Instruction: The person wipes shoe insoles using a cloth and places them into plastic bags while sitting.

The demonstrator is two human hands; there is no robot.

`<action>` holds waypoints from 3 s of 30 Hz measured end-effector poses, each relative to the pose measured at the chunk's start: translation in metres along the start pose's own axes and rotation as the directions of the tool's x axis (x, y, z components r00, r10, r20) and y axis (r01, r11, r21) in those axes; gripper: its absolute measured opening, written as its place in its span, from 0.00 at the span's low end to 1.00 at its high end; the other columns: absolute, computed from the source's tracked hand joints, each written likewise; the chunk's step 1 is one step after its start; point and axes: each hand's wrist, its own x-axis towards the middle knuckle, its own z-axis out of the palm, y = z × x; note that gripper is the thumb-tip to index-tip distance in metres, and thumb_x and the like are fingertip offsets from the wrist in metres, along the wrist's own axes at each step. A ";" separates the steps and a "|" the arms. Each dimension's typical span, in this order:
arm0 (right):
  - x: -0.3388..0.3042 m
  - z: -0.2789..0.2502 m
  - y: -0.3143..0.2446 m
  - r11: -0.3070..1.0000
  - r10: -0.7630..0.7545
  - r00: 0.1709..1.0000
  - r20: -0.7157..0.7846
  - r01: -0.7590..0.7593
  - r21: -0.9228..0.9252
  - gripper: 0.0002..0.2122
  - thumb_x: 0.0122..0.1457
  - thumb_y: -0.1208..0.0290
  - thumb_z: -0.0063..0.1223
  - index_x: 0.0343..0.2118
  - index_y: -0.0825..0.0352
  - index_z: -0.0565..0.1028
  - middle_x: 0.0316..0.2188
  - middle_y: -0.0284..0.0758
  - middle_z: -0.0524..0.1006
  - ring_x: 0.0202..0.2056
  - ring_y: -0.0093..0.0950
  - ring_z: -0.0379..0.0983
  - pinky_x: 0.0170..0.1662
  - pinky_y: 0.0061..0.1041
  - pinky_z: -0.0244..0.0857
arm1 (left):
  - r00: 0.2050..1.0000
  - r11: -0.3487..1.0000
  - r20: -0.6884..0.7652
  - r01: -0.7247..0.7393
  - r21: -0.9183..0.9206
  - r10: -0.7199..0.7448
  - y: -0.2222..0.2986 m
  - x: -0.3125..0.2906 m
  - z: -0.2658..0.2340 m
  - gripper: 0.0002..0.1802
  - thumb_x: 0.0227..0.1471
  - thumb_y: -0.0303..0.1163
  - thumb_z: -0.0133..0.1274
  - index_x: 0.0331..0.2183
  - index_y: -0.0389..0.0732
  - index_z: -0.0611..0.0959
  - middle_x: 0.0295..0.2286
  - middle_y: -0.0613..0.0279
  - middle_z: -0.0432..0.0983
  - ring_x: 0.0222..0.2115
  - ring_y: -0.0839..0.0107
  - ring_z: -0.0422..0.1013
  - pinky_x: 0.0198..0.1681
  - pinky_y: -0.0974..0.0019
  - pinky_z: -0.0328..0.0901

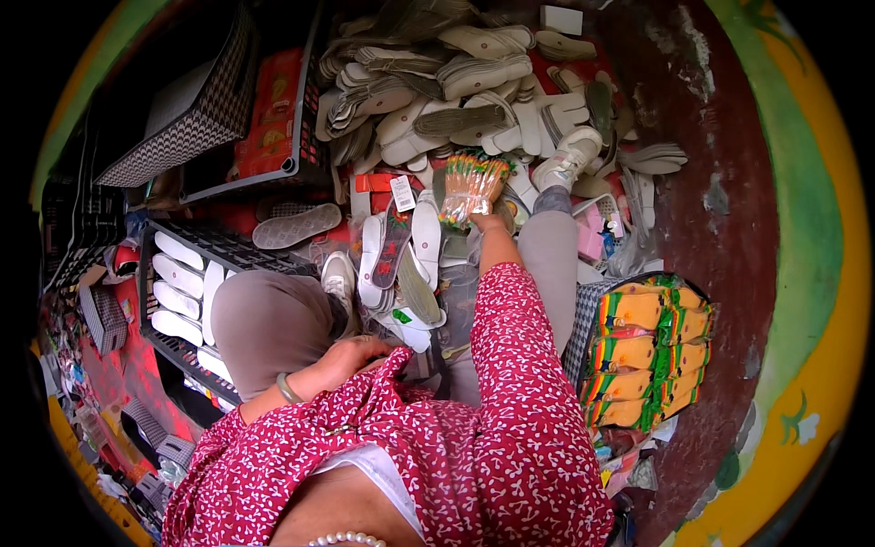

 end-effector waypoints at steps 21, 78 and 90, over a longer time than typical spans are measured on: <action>-0.241 -0.048 0.012 0.718 -0.484 0.717 -0.501 0.653 0.240 0.27 0.36 0.64 0.66 0.40 0.68 0.68 0.34 0.42 0.75 0.37 0.35 0.73 0.39 0.30 0.66 | 0.897 0.990 -0.438 -0.117 -0.085 0.068 -0.013 0.013 0.005 0.21 0.52 0.37 0.52 0.44 0.32 0.74 0.36 0.54 0.75 0.37 0.66 0.71 0.40 0.68 0.65; -0.469 0.001 -0.048 0.292 -0.913 0.395 0.105 0.453 0.842 0.03 0.55 0.74 0.48 0.31 0.65 0.69 0.29 0.29 0.74 0.30 0.18 0.69 0.34 0.18 0.64 | 0.702 0.631 -0.602 0.279 0.724 0.381 0.077 -0.125 -0.025 0.48 0.35 0.47 0.62 0.53 0.29 0.62 0.55 0.37 0.51 0.58 0.46 0.46 0.60 0.52 0.42; -0.483 -0.010 -0.034 0.288 -0.929 0.351 0.119 0.480 0.829 0.10 0.59 0.69 0.49 0.36 0.70 0.76 0.24 0.30 0.73 0.27 0.18 0.68 0.34 0.16 0.61 | 0.659 0.624 -0.633 0.307 0.719 0.406 0.074 -0.120 -0.034 0.47 0.36 0.47 0.61 0.53 0.33 0.63 0.54 0.43 0.56 0.58 0.51 0.49 0.59 0.54 0.44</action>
